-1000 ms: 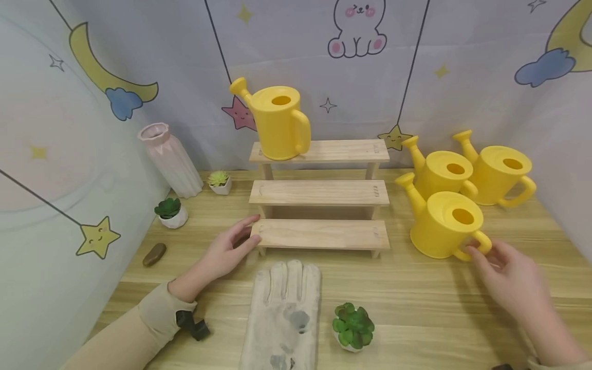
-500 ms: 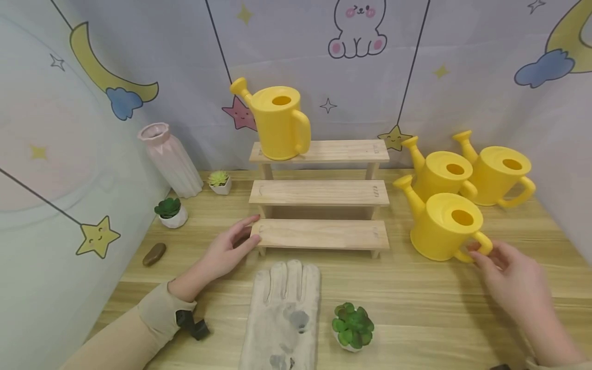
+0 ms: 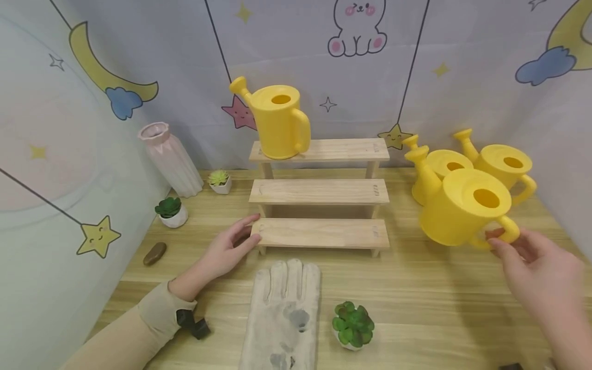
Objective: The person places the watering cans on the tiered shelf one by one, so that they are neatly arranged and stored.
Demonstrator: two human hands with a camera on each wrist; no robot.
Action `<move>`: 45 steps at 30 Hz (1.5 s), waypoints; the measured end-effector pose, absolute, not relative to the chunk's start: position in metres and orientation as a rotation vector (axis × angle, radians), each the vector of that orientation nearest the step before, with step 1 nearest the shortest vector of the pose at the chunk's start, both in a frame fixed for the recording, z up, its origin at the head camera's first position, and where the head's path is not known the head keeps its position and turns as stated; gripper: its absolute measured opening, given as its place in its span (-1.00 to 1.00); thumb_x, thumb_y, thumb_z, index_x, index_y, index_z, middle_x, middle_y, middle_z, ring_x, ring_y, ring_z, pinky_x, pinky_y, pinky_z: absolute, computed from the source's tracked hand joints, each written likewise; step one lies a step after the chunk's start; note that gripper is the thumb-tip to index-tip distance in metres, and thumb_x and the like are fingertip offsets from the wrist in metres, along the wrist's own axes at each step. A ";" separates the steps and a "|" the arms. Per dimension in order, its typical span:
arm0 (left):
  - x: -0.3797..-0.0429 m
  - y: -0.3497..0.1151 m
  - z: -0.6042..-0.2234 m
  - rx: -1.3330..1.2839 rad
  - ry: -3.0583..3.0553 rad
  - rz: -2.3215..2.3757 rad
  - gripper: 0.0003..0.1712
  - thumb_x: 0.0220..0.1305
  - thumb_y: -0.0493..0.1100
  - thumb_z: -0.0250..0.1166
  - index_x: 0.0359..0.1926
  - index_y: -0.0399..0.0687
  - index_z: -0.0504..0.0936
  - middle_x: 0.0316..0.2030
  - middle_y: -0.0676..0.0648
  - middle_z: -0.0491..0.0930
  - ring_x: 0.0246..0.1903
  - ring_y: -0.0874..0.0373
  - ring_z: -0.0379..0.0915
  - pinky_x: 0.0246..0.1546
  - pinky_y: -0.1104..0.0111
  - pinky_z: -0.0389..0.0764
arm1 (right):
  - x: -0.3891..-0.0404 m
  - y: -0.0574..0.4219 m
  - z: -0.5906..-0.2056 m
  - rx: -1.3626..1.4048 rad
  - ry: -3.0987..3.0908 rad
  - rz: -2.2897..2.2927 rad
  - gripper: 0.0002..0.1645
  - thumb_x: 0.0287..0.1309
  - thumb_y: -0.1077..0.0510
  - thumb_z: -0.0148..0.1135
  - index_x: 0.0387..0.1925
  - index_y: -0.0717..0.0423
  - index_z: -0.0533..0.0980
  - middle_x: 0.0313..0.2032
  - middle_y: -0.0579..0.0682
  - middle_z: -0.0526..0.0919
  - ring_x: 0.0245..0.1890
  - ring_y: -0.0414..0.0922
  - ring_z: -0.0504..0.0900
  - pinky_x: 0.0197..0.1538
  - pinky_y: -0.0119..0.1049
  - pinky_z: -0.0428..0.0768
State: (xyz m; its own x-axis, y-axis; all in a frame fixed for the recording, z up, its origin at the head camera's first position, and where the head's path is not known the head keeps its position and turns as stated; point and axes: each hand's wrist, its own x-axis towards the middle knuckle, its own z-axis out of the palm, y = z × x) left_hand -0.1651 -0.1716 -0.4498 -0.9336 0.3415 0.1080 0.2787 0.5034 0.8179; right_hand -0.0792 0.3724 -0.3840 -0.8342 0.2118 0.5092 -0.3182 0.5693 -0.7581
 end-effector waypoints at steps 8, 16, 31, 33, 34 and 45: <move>-0.166 -0.171 -0.449 0.553 2.657 1.445 -0.36 0.46 0.24 0.21 0.49 0.43 0.32 0.23 -0.04 0.65 0.29 0.09 0.55 0.35 -0.02 0.45 | -0.093 0.356 -0.344 0.113 -2.211 1.283 -0.52 0.39 0.46 0.07 -0.05 -0.25 0.56 -0.16 -0.57 0.65 -0.16 -0.67 0.64 -0.11 -0.81 0.50; -0.166 -0.172 -0.449 0.543 2.666 1.425 -0.36 0.46 0.25 0.20 0.49 0.43 0.32 0.26 -0.05 0.62 0.30 0.08 0.54 0.36 -0.03 0.44 | -0.123 0.330 -0.309 0.065 -2.381 1.137 -0.68 0.49 0.22 0.07 0.17 0.04 0.56 -0.12 -0.62 0.53 -0.13 -0.73 0.54 -0.11 -0.85 0.46; -0.165 -0.171 -0.450 0.547 2.653 1.437 -0.35 0.46 0.22 0.22 0.49 0.41 0.32 0.24 -0.04 0.64 0.30 0.10 0.55 0.37 -0.01 0.43 | -0.196 0.282 -0.266 -0.121 -2.720 1.052 -0.31 0.34 -0.33 0.16 0.30 -0.01 0.56 0.21 0.03 0.70 -0.32 -0.72 0.59 -0.25 -0.70 0.59; -0.166 -0.170 -0.450 0.556 2.654 1.434 -0.35 0.46 0.22 0.22 0.49 0.37 0.32 0.25 -0.04 0.64 0.30 0.10 0.54 0.38 -0.01 0.43 | -0.203 0.279 -0.265 -0.121 -2.746 1.039 -0.27 0.33 -0.36 0.15 0.33 -0.03 0.54 0.25 0.10 0.65 -0.33 -0.69 0.61 -0.24 -0.66 0.61; -0.166 -0.170 -0.451 0.552 2.652 1.435 -0.35 0.46 0.23 0.22 0.49 0.37 0.32 0.24 -0.03 0.64 0.30 0.11 0.54 0.38 0.00 0.43 | -0.206 0.278 -0.265 -0.119 -2.752 1.049 -0.26 0.34 -0.36 0.15 0.35 -0.02 0.51 0.26 0.11 0.64 -0.31 -0.67 0.63 -0.23 -0.63 0.63; -0.164 -0.171 -0.449 0.547 2.656 1.452 -0.36 0.45 0.24 0.22 0.48 0.43 0.33 0.25 -0.03 0.64 0.29 0.10 0.55 0.36 -0.02 0.44 | -0.225 0.262 -0.260 -0.106 -2.784 1.039 -0.26 0.33 -0.37 0.14 0.32 -0.01 0.52 0.26 0.12 0.64 -0.22 -0.48 0.71 -0.23 -0.58 0.65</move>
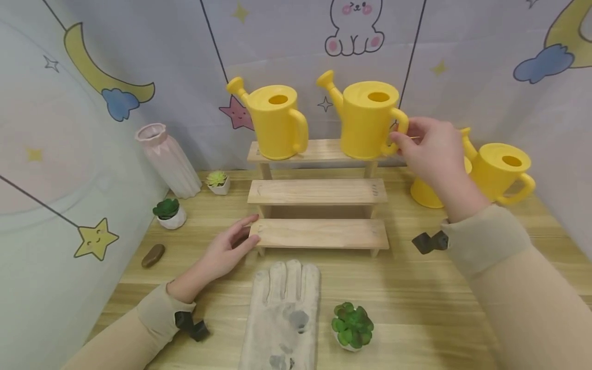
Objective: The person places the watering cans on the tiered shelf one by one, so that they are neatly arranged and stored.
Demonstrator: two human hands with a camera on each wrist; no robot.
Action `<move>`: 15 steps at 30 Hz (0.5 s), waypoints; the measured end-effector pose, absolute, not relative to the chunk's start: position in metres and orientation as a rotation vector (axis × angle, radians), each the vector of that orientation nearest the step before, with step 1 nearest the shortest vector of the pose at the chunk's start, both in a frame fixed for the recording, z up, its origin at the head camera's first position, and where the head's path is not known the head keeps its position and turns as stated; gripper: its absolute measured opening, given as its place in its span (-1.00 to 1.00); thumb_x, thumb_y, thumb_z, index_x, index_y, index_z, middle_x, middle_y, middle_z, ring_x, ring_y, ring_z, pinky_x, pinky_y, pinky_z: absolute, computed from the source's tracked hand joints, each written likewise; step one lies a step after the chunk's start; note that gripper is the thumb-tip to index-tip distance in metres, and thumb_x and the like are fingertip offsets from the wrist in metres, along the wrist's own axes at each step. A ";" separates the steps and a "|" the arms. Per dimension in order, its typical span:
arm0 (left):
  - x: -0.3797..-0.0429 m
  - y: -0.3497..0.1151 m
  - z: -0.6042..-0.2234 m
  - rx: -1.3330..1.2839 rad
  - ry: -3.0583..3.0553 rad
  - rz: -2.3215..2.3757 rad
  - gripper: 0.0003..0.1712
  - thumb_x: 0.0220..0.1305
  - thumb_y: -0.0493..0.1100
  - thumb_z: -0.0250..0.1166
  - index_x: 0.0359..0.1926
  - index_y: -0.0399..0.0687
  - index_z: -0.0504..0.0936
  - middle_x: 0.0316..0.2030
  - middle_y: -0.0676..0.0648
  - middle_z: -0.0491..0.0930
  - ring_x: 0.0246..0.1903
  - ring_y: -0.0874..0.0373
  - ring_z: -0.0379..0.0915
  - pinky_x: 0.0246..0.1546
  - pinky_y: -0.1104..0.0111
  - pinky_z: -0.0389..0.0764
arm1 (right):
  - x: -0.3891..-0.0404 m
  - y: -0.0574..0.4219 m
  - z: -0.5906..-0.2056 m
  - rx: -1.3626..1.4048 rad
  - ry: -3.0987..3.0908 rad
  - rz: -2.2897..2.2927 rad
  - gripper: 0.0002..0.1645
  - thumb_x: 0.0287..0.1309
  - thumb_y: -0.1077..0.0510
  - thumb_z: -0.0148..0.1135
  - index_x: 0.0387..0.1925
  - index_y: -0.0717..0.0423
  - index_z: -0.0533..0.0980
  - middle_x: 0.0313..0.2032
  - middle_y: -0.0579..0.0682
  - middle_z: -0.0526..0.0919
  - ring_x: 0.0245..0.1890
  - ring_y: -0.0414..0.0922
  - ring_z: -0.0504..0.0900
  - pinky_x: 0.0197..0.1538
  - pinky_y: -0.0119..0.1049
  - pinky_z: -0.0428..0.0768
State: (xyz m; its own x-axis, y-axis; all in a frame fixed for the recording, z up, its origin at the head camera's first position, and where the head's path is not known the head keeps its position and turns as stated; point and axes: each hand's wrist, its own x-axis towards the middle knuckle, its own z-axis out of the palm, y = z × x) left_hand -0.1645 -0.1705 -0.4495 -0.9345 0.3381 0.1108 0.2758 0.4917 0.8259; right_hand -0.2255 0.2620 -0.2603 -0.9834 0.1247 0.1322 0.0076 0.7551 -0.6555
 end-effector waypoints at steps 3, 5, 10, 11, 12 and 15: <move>-0.164 -0.171 -0.450 0.540 2.665 1.443 -0.36 0.45 0.26 0.22 0.48 0.45 0.33 0.27 -0.03 0.62 0.30 0.10 0.55 0.37 -0.01 0.44 | -0.227 0.257 -0.260 -0.098 -2.787 1.012 -0.25 0.34 -0.36 0.13 0.35 0.00 0.51 0.26 0.11 0.65 -0.13 -0.30 0.76 -0.21 -0.56 0.65; -0.164 -0.171 -0.450 0.533 2.662 1.445 -0.36 0.44 0.26 0.21 0.47 0.47 0.33 0.28 -0.02 0.61 0.30 0.11 0.54 0.37 0.00 0.44 | -0.228 0.255 -0.260 -0.094 -2.788 0.999 -0.25 0.35 -0.36 0.11 0.36 -0.01 0.49 0.26 0.10 0.65 -0.03 -0.16 0.77 -0.21 -0.55 0.65; -0.164 -0.172 -0.450 0.537 2.655 1.448 -0.36 0.45 0.25 0.21 0.48 0.43 0.33 0.28 -0.03 0.61 0.30 0.10 0.54 0.37 -0.02 0.44 | -0.228 0.249 -0.259 -0.077 -2.790 0.995 -0.25 0.37 -0.34 0.11 0.40 0.00 0.46 0.26 0.12 0.64 0.10 0.01 0.70 -0.21 -0.54 0.65; -0.164 -0.172 -0.450 0.541 2.656 1.446 -0.36 0.45 0.25 0.21 0.48 0.42 0.33 0.28 -0.04 0.61 0.30 0.09 0.54 0.37 -0.03 0.44 | -0.228 0.248 -0.259 -0.076 -2.788 0.991 -0.26 0.38 -0.33 0.11 0.39 0.00 0.47 0.25 0.12 0.65 0.08 0.00 0.70 -0.22 -0.55 0.64; -0.164 -0.171 -0.450 0.544 2.657 1.444 -0.36 0.45 0.25 0.21 0.48 0.41 0.32 0.28 -0.04 0.61 0.31 0.09 0.54 0.37 -0.03 0.43 | -0.228 0.247 -0.259 -0.072 -2.782 0.992 -0.27 0.38 -0.32 0.12 0.38 0.01 0.48 0.24 0.13 0.66 0.05 -0.03 0.72 -0.23 -0.56 0.63; -0.164 -0.171 -0.449 0.547 2.661 1.439 -0.35 0.45 0.24 0.21 0.49 0.41 0.32 0.28 -0.04 0.61 0.31 0.08 0.53 0.38 -0.03 0.42 | -0.226 0.244 -0.258 -0.072 -2.772 0.979 -0.26 0.38 -0.33 0.12 0.36 0.02 0.50 0.21 0.13 0.68 -0.12 -0.24 0.72 -0.27 -0.61 0.59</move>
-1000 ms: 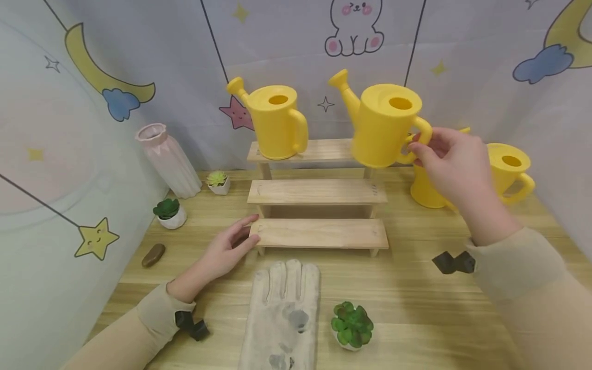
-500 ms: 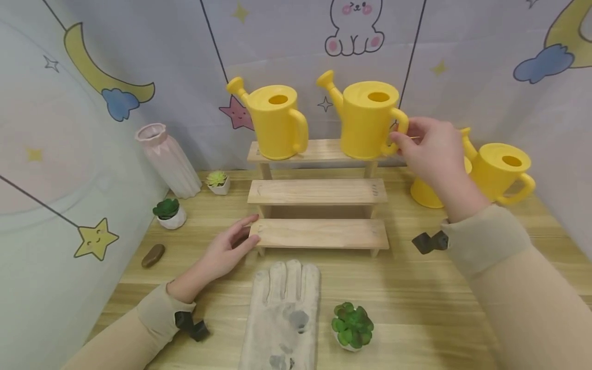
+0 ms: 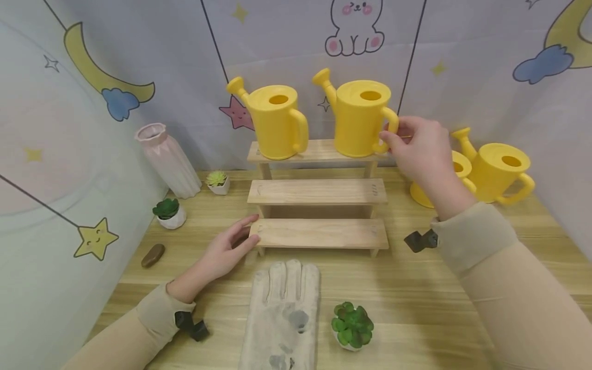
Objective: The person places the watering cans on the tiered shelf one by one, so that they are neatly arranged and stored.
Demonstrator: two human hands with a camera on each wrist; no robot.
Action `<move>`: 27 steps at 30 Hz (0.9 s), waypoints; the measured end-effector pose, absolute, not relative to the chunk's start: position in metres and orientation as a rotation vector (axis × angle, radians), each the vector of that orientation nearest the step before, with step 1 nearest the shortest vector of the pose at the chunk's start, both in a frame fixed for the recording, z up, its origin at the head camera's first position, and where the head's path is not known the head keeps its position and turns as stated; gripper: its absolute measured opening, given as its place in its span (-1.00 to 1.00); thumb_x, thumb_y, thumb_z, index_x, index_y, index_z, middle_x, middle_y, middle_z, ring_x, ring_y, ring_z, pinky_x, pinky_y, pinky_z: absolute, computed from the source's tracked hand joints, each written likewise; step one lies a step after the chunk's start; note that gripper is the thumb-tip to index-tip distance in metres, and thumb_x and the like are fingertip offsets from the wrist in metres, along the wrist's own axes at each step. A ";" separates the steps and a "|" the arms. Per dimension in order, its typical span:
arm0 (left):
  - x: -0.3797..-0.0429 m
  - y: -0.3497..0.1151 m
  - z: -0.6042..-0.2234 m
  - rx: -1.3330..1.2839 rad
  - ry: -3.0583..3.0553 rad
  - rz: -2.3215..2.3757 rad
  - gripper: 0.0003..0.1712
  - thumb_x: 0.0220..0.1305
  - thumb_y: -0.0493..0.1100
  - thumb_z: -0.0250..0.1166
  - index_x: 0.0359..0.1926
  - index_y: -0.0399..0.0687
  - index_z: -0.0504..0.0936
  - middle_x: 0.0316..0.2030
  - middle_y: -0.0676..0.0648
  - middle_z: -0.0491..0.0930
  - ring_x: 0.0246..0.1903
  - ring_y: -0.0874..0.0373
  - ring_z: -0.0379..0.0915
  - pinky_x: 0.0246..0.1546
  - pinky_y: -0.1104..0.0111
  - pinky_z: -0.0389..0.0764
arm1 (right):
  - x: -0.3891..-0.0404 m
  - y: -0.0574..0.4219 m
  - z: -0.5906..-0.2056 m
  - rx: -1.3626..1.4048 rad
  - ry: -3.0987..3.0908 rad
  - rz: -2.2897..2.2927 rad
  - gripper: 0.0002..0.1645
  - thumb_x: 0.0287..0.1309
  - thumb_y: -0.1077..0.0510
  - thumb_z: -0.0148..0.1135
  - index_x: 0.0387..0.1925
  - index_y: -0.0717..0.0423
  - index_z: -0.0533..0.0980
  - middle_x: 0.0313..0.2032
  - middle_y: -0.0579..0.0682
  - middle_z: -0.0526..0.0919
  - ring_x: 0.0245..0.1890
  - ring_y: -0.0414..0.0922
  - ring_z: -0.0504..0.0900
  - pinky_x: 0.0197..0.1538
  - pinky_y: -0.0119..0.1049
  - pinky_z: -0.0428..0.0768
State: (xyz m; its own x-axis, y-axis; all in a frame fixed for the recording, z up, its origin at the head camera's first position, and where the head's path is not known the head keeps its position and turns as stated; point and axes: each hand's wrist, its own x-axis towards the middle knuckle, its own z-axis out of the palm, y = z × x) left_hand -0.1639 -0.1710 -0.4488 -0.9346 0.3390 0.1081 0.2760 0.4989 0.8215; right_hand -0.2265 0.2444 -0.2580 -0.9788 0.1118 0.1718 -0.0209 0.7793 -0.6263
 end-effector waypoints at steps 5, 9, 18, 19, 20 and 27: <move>-0.164 -0.170 -0.448 0.552 2.657 1.453 -0.36 0.46 0.22 0.22 0.49 0.39 0.33 0.25 -0.04 0.64 0.29 0.09 0.55 0.36 -0.03 0.44 | -0.225 0.242 -0.258 -0.068 -2.759 0.971 -0.25 0.37 -0.34 0.12 0.37 0.02 0.49 0.19 0.12 0.69 -0.14 -0.28 0.68 -0.31 -0.64 0.55; -0.164 -0.170 -0.449 0.564 2.656 1.453 -0.36 0.47 0.21 0.21 0.50 0.36 0.32 0.23 -0.04 0.65 0.28 0.08 0.56 0.35 -0.03 0.45 | -0.225 0.242 -0.260 -0.062 -2.748 0.981 -0.26 0.37 -0.32 0.14 0.38 0.02 0.48 0.18 0.13 0.69 -0.03 -0.11 0.69 -0.31 -0.65 0.56; -0.165 -0.170 -0.449 0.553 2.653 1.459 -0.36 0.46 0.21 0.23 0.48 0.39 0.34 0.22 -0.02 0.66 0.27 0.12 0.56 0.34 0.00 0.47 | -0.224 0.241 -0.261 -0.056 -2.732 0.986 -0.28 0.38 -0.30 0.15 0.37 0.02 0.48 0.17 0.13 0.70 0.00 -0.05 0.69 -0.29 -0.67 0.55; -0.165 -0.169 -0.449 0.557 2.655 1.458 -0.36 0.46 0.21 0.22 0.48 0.38 0.34 0.23 -0.03 0.65 0.28 0.11 0.56 0.34 -0.01 0.47 | -0.224 0.241 -0.261 -0.056 -2.730 0.987 -0.28 0.38 -0.30 0.15 0.37 0.03 0.49 0.17 0.13 0.70 -0.02 -0.07 0.70 -0.29 -0.67 0.55; -0.165 -0.169 -0.449 0.558 2.655 1.459 -0.36 0.46 0.21 0.23 0.48 0.37 0.34 0.23 -0.03 0.65 0.28 0.11 0.56 0.34 -0.01 0.46 | -0.224 0.241 -0.261 -0.056 -2.729 0.993 -0.28 0.38 -0.29 0.16 0.36 0.04 0.49 0.17 0.13 0.70 -0.04 -0.10 0.70 -0.29 -0.67 0.56; -0.165 -0.170 -0.450 0.567 2.660 1.461 -0.36 0.46 0.21 0.22 0.49 0.35 0.34 0.27 -0.04 0.62 0.28 0.09 0.56 0.34 -0.02 0.47 | -0.223 0.242 -0.263 -0.069 -2.734 1.012 -0.20 0.34 -0.38 0.13 0.39 0.02 0.45 0.23 0.11 0.66 -0.02 -0.13 0.70 -0.25 -0.60 0.57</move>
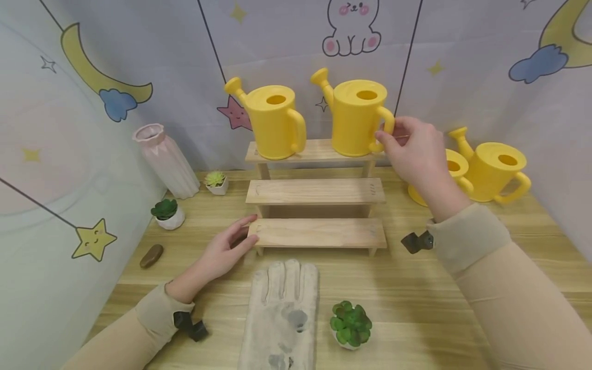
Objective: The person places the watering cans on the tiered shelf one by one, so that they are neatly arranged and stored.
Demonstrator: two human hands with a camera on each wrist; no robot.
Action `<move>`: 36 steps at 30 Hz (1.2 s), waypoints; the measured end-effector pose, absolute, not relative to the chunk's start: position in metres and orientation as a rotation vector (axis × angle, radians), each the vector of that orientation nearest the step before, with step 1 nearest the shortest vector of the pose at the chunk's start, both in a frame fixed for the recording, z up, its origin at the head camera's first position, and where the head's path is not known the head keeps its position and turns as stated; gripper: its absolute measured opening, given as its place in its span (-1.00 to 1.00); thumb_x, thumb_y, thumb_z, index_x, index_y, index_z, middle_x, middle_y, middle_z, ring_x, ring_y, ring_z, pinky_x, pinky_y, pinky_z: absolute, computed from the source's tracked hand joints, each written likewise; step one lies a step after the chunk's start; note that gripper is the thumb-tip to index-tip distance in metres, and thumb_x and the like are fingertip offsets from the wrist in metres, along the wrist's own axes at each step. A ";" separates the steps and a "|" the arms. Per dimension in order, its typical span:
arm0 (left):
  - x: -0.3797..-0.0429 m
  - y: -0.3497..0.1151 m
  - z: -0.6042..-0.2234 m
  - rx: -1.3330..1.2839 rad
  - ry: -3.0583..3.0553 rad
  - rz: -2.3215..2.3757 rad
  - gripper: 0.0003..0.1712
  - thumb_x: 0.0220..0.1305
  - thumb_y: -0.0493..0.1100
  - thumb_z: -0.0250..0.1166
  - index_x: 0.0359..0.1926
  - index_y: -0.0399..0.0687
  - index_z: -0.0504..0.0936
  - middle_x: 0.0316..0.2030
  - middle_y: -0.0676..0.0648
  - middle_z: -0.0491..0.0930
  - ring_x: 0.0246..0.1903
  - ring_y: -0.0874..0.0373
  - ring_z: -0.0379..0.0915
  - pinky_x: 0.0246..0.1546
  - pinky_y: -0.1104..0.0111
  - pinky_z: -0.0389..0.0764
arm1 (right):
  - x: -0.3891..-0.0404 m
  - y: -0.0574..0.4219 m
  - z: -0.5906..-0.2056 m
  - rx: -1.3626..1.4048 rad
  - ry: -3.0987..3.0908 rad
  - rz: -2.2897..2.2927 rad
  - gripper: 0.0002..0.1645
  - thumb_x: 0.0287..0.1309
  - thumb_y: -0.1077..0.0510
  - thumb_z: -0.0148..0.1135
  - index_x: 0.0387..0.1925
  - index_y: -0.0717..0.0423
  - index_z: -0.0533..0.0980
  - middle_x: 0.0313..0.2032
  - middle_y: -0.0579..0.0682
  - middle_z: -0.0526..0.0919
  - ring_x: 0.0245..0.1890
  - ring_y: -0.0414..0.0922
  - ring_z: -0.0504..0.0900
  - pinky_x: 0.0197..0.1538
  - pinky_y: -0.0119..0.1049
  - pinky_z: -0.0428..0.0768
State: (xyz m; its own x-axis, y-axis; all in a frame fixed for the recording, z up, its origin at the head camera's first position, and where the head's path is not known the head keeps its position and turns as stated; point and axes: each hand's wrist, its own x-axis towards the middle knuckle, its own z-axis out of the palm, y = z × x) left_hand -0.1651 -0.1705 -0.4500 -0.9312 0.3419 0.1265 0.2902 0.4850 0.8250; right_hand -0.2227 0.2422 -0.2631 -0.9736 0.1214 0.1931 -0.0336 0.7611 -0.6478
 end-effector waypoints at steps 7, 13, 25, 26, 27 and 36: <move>-0.165 -0.170 -0.450 0.563 2.658 1.453 -0.36 0.46 0.20 0.23 0.49 0.37 0.33 0.25 -0.06 0.63 0.29 0.08 0.56 0.35 -0.02 0.46 | -0.209 0.251 -0.273 -0.107 -2.664 1.079 -0.08 0.29 -0.47 0.10 0.53 -0.19 0.22 0.43 0.03 0.46 0.34 0.10 0.55 0.27 0.06 0.57; -0.165 -0.170 -0.449 0.561 2.677 1.436 -0.37 0.46 0.22 0.22 0.48 0.42 0.33 0.24 -0.03 0.65 0.27 0.14 0.57 0.34 0.01 0.47 | -0.193 0.280 -0.295 -0.181 -2.424 1.119 -0.21 0.35 -0.29 0.20 0.51 -0.36 0.17 0.48 -0.15 0.35 0.46 -0.05 0.41 0.50 -0.18 0.37; -0.164 -0.171 -0.449 0.564 2.669 1.446 -0.36 0.46 0.19 0.23 0.49 0.38 0.33 0.27 -0.05 0.62 0.28 0.08 0.56 0.34 -0.03 0.46 | -0.189 0.378 -0.362 -0.667 -2.254 1.120 -0.15 0.41 -0.31 0.01 0.56 -0.52 -0.14 0.61 -0.28 -0.15 0.64 -0.21 -0.16 0.66 -0.19 -0.18; -0.164 -0.171 -0.450 0.564 2.668 1.448 -0.36 0.46 0.19 0.23 0.49 0.38 0.33 0.27 -0.05 0.62 0.28 0.08 0.56 0.35 -0.03 0.46 | -0.188 0.383 -0.367 -0.692 -2.262 1.123 -0.14 0.41 -0.32 0.00 0.57 -0.53 -0.16 0.62 -0.26 -0.19 0.64 -0.21 -0.19 0.66 -0.18 -0.20; -0.164 -0.171 -0.450 0.562 2.668 1.446 -0.36 0.46 0.19 0.23 0.49 0.38 0.33 0.27 -0.05 0.62 0.28 0.09 0.56 0.35 -0.03 0.45 | -0.187 0.389 -0.372 -0.711 -2.269 1.114 -0.13 0.40 -0.33 -0.02 0.57 -0.54 -0.18 0.63 -0.23 -0.21 0.65 -0.20 -0.22 0.66 -0.16 -0.21; -0.166 -0.171 -0.452 0.549 2.668 1.444 -0.37 0.46 0.22 0.22 0.47 0.44 0.33 0.24 -0.02 0.64 0.28 0.14 0.56 0.35 0.01 0.46 | -0.187 0.416 -0.410 -0.820 -2.247 1.064 -0.10 0.40 -0.39 -0.10 0.59 -0.51 -0.26 0.64 -0.18 -0.27 0.66 -0.18 -0.27 0.66 -0.13 -0.24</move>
State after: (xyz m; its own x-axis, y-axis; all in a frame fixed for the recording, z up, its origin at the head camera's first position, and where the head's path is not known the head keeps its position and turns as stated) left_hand -0.1656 -0.1714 -0.4524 -0.9348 0.3357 0.1158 0.2805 0.4982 0.8204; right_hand -0.1873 0.4160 -0.4102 -0.6827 0.7050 0.1921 0.2981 0.5088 -0.8077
